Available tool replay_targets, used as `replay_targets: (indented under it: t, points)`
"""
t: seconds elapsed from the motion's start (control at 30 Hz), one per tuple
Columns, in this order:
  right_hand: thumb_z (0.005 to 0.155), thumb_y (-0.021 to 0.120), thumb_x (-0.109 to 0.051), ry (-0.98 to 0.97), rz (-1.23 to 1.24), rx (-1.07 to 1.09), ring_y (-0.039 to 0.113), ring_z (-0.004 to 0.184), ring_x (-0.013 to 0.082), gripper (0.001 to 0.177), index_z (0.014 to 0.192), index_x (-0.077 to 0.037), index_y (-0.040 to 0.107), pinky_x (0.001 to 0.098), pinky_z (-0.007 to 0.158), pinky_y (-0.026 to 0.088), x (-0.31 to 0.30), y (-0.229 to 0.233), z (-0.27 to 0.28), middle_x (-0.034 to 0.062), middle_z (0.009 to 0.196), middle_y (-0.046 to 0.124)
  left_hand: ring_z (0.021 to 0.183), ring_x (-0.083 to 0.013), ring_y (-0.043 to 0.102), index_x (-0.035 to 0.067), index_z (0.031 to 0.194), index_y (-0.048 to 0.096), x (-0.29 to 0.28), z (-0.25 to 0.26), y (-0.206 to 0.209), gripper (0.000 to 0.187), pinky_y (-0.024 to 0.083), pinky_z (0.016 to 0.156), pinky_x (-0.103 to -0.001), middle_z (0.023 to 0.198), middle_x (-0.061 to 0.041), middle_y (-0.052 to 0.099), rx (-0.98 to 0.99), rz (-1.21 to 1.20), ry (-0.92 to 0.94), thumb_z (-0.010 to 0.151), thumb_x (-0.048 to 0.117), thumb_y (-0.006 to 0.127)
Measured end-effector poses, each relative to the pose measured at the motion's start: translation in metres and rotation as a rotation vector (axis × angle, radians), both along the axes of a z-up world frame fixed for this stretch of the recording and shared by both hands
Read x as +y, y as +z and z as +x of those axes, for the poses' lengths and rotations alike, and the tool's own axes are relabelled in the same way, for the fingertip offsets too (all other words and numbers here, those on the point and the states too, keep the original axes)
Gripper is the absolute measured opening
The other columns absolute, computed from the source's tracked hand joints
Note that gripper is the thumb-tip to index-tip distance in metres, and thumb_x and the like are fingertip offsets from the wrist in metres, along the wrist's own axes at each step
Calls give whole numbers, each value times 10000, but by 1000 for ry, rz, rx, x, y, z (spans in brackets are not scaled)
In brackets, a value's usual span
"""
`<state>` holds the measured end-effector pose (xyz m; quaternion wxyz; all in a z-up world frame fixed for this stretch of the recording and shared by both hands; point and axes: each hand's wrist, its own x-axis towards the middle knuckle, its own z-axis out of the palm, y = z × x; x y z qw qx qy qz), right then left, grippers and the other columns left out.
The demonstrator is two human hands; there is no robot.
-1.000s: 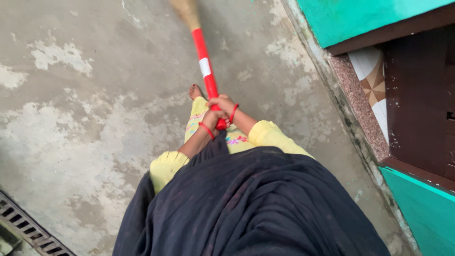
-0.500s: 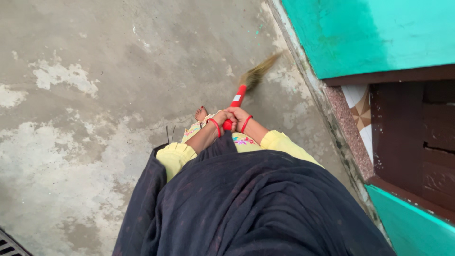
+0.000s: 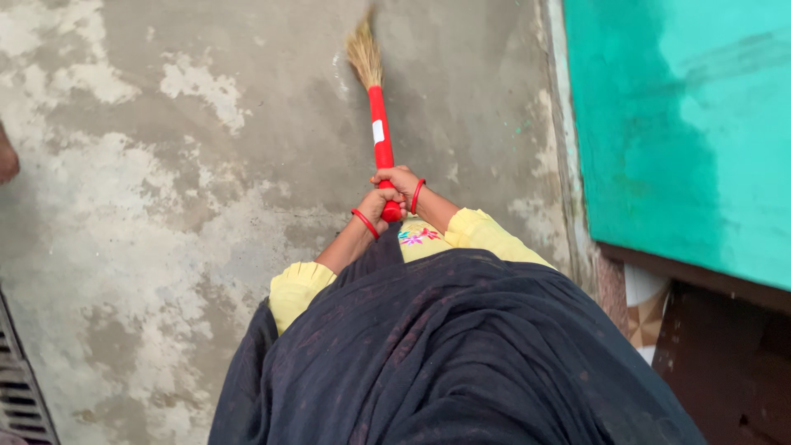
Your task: The person sweeps a concrete floor using a broom, moving debris across the surface near a doorway.
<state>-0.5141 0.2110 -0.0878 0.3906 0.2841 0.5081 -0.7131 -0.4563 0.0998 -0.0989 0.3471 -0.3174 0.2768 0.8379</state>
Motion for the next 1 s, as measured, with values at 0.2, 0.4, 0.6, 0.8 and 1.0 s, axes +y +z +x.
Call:
replay_targets:
  t: [0.2,0.4,0.6,0.8,1.0]
  points:
    - [803,733,-69,-12,-8,85,642,599,148,130,856,27,663,298,526,539,8,-6,-42,95,760,664,649,-193,632,-14,897,599,6,-38,21,142,546,532,-317,781,-100,617,51,-110,16,761,-54,615]
    - [813,715,-121,7,7,-43,551,525,129,133,884,-12,686,281,416,434,54,-24,-87,56,730,635,583,-174,606,28,881,590,42,-95,-28,106,528,501,-301,726,-74,608,-2,-38,-35,784,-7,615]
    - [857,663,-204,211,-216,-337,539,422,166,151,801,-89,582,292,342,430,76,-61,-140,50,642,599,543,-191,615,31,868,593,66,-134,-45,102,527,484,-325,667,-79,598,-88,-81,85,769,7,593]
    - [805,719,-139,206,-112,-110,429,380,94,111,788,-54,651,266,323,347,93,-28,-195,21,599,556,581,-194,623,-7,867,596,93,-174,-18,80,553,533,-316,701,-94,609,-35,-79,113,796,27,607]
    - [792,688,-88,36,-107,22,655,655,172,111,849,4,662,310,598,559,143,-4,-224,96,785,687,593,-209,636,-6,906,602,140,-221,30,157,573,563,-332,735,-101,621,69,-187,-75,752,3,631]
